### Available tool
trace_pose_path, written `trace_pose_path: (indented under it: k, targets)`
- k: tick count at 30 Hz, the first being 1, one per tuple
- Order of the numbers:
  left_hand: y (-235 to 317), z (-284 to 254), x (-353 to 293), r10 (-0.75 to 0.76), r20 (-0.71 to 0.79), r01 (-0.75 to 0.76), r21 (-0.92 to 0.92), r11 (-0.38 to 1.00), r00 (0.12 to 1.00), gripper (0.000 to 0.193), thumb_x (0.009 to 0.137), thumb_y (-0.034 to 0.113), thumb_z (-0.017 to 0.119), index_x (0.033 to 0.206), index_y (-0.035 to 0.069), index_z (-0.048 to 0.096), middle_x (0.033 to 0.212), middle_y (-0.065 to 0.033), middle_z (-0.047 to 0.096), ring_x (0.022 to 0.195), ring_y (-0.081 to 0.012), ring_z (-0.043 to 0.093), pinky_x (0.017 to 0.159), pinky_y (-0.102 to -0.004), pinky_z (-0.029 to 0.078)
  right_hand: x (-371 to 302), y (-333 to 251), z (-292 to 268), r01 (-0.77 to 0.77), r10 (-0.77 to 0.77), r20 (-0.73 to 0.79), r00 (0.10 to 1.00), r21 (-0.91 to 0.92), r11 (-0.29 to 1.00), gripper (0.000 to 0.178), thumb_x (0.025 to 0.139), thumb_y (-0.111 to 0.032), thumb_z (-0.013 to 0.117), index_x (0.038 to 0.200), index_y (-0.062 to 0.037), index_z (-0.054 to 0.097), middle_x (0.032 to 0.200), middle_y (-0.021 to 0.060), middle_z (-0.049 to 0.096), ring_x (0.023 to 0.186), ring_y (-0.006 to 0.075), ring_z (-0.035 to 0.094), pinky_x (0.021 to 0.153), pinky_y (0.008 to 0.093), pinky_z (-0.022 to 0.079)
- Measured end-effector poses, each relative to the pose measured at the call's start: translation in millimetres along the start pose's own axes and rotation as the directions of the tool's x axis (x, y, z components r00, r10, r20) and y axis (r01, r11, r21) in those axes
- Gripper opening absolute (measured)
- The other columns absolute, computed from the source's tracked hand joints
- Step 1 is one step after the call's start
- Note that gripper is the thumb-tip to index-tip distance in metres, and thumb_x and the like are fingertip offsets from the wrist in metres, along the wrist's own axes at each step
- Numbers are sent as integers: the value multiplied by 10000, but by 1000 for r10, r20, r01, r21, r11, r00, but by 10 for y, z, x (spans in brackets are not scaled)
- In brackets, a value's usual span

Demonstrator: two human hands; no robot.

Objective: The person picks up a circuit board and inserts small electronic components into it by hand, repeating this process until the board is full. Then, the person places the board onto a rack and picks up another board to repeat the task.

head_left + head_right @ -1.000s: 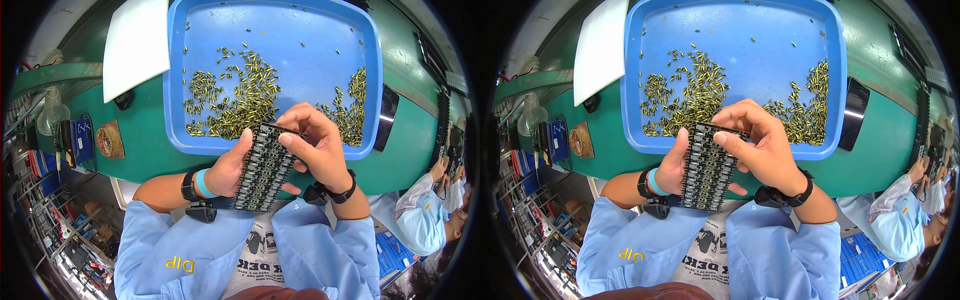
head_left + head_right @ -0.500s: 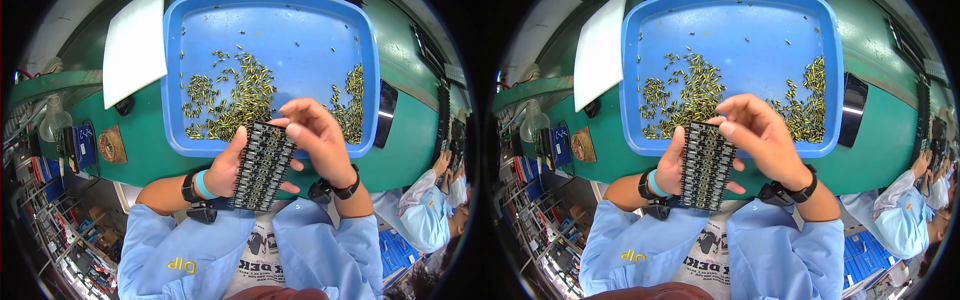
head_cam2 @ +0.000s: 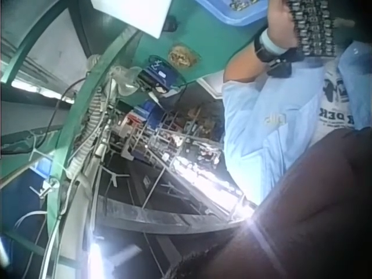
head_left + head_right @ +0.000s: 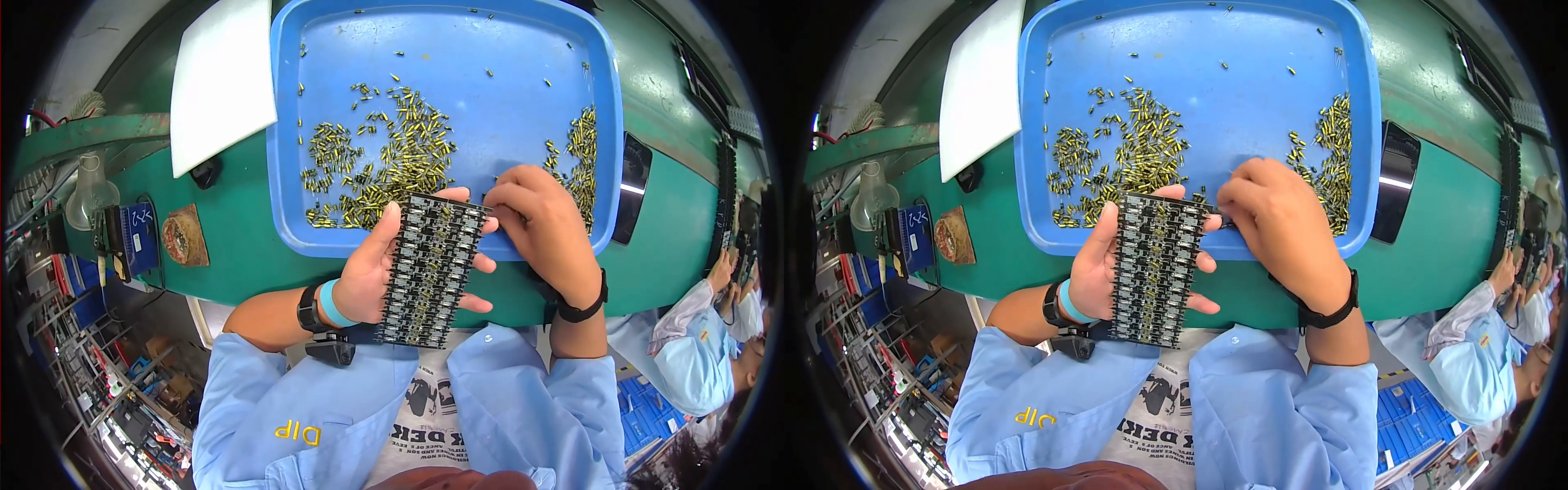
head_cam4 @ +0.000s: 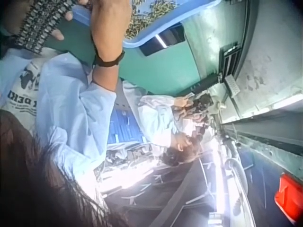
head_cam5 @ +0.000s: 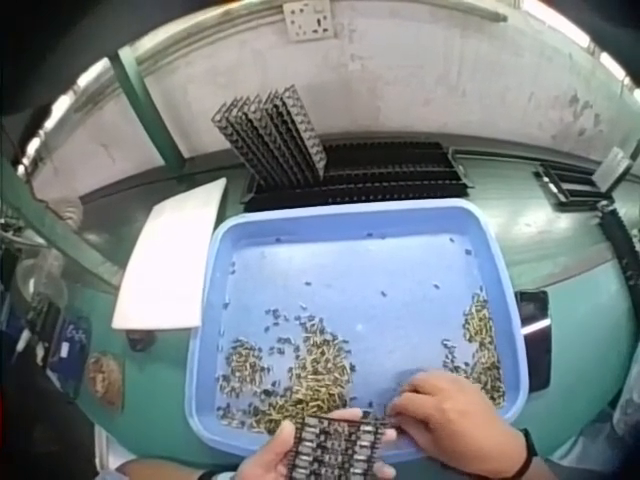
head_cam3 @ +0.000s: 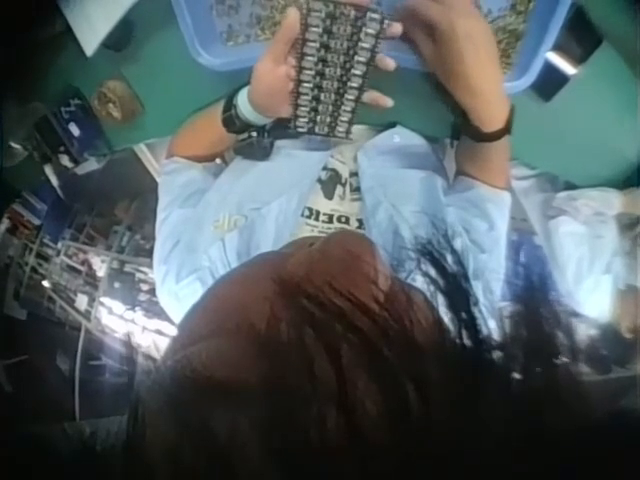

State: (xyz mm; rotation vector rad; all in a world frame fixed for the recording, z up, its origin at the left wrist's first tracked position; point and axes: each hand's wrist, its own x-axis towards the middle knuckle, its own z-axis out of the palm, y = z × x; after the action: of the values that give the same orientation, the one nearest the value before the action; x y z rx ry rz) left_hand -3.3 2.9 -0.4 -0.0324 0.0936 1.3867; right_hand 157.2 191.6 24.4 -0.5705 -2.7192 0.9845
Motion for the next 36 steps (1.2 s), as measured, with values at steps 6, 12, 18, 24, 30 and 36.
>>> trace_pose_path:
  k: [6,12,18,24,30,36]
  targets:
    - [-6,-3,-3,29,-8,-29,2,1000,1000,726,1124,630,252,1706,203,177,1704,-175,322,1441,-373,508,1148,-718,422,24,-150,-40,-212,258,-117,959,307,928,93,939,37,717,1025,3,722,1020,105,758,939,211,738,810,333,556]
    - [-11,2,-3,42,-22,-41,5,999,999,715,1125,628,256,1703,214,188,1696,-169,335,1449,-368,502,1150,-718,422,28,-136,-29,-90,223,-172,959,562,822,84,997,51,660,1021,2,723,1032,96,787,991,178,759,858,300,583]
    - [-13,13,-8,60,-43,-60,3,998,997,715,1122,633,259,1703,222,190,1686,-154,351,1449,-359,503,1155,-720,417,31,-263,38,-76,360,-168,918,816,573,126,999,60,654,1042,-4,753,1068,117,784,1035,199,756,916,314,578]
    - [-21,18,-18,64,-55,-64,5,998,996,721,1118,644,257,1700,224,193,1655,-139,396,1459,-351,496,1165,-717,412,10,-196,149,28,218,-242,946,727,686,122,910,54,763,1001,-25,781,1061,110,765,957,192,723,887,311,568]
    - [-21,47,-9,54,-83,-52,25,998,995,724,1115,652,257,1694,222,195,1607,-129,448,1464,-339,492,1173,-703,416,-48,-351,275,20,155,-235,960,606,795,214,823,89,806,999,-32,788,975,65,698,914,192,616,810,278,495]
    - [-15,69,-14,61,-124,-50,90,995,990,740,1111,659,271,1692,206,191,1573,-120,473,1470,-335,483,1176,-686,427,-16,-318,303,145,-42,-305,951,325,935,227,822,78,803,1021,-28,783,964,74,677,898,214,594,788,325,477]
